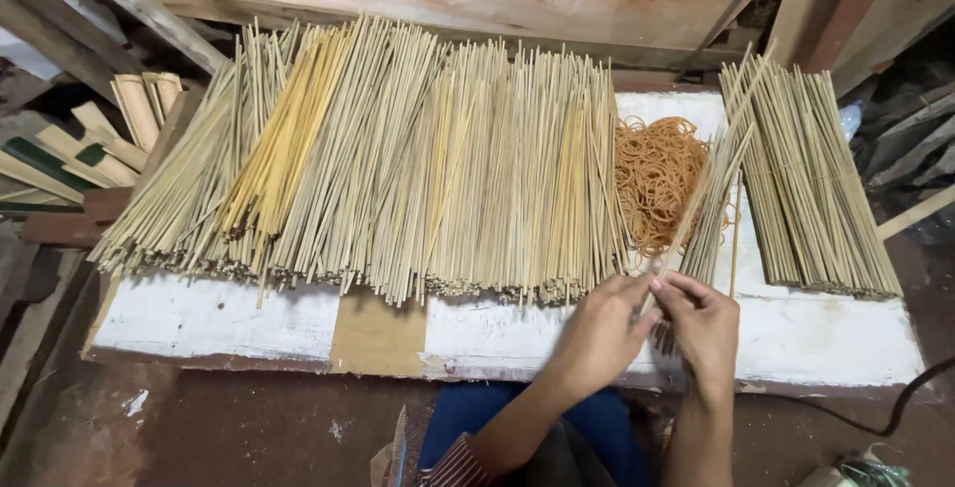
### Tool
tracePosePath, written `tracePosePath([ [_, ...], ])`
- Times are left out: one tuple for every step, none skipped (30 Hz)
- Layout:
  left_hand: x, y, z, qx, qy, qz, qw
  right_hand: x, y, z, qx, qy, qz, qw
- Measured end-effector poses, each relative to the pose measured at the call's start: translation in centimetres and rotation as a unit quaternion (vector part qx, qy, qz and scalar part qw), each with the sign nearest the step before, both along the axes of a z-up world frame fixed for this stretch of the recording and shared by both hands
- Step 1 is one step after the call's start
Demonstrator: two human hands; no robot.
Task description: Sorting and inspecting bamboo sticks on a workbench to prepare them for bundling
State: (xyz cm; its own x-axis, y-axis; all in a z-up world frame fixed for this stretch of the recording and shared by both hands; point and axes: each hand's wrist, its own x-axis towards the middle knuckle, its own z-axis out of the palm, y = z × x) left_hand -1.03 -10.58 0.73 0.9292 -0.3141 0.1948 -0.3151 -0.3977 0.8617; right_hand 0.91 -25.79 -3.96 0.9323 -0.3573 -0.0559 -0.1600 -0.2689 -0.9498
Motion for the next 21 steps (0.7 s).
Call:
tracePosePath([
  [-0.2, -1.2, 0.4, -0.003, 0.004, -0.001, 1.000, 0.0, -1.9, -1.3, -0.003, 0.004, -0.001, 1.000],
  [0.0, -2.5, 0.9, 0.032, 0.088, -0.065, 0.994, 0.3, -3.9, -2.4, -0.049, 0.032, -0.020, 0.998],
  [0.1, -3.8, 1.4, 0.066, 0.170, -0.129, 0.975, 0.6, -5.9, -3.5, -0.096, 0.059, -0.038, 0.993],
  [0.2, -4.7, 0.5, 0.063, 0.172, -0.133, 0.974, 0.7, -6.5, -3.8, -0.099, 0.062, -0.042, 0.992],
  [0.3, -5.6, -0.5, 0.077, 0.172, -0.163, 0.968, 0.7, -7.2, -4.0, -0.156, 0.092, -0.036, 0.983],
  [0.6, -6.4, -1.4, 0.093, 0.171, -0.192, 0.962, 1.1, -7.7, -4.3, -0.210, 0.121, -0.030, 0.970],
  [0.5, -6.6, -1.9, 0.092, 0.170, -0.195, 0.961, 0.8, -7.4, -3.8, -0.211, 0.122, -0.034, 0.969],
  [0.3, -6.7, -2.5, 0.093, 0.138, -0.178, 0.970, 0.7, -6.9, -3.4, -0.219, 0.110, -0.041, 0.969],
  [0.2, -6.7, -3.0, 0.094, 0.106, -0.161, 0.977, 0.6, -6.4, -2.9, -0.227, 0.098, -0.048, 0.968],
  [0.0, -6.1, -2.6, 0.095, 0.105, -0.158, 0.977, 0.6, -5.2, -1.8, -0.226, 0.097, -0.045, 0.968],
  [-0.3, -5.4, -2.1, 0.092, 0.078, -0.116, 0.986, 0.5, -4.0, -0.7, -0.246, 0.036, -0.035, 0.968],
  [-0.8, -4.7, -1.7, 0.089, 0.052, -0.074, 0.992, 0.1, -2.7, 0.4, -0.264, -0.023, -0.026, 0.964],
  [-0.7, -3.5, -1.2, 0.090, 0.054, -0.072, 0.992, 0.7, -1.8, 0.2, -0.263, -0.022, -0.024, 0.964],
  [-0.6, -2.2, -0.8, 0.058, 0.002, -0.007, 0.998, 1.0, -0.9, -0.1, -0.237, -0.047, 0.023, 0.970],
  [-0.5, -0.9, -0.3, 0.025, -0.050, 0.058, 0.997, 1.4, 0.0, -0.4, -0.211, -0.073, 0.070, 0.972],
  [0.0, 0.4, -1.0, 0.028, -0.050, 0.056, 0.997, 1.8, 1.8, 0.0, -0.208, -0.072, 0.068, 0.973],
  [0.5, 1.9, -1.7, 0.033, -0.074, 0.148, 0.986, 2.1, 3.6, 0.4, -0.147, -0.065, 0.083, 0.983],
  [1.0, 3.4, -2.3, 0.037, -0.099, 0.241, 0.965, 2.5, 5.5, 0.9, -0.087, -0.060, 0.100, 0.989],
  [1.3, 5.0, -2.1, 0.040, -0.099, 0.243, 0.964, 2.9, 7.2, 1.2, -0.084, -0.060, 0.101, 0.990],
  [1.4, 6.7, -1.8, 0.064, -0.108, 0.289, 0.949, 3.3, 8.9, 1.4, -0.072, -0.064, 0.130, 0.987],
  [1.6, 8.3, -1.6, 0.088, -0.116, 0.334, 0.931, 3.7, 10.7, 1.7, -0.059, -0.067, 0.158, 0.983],
])
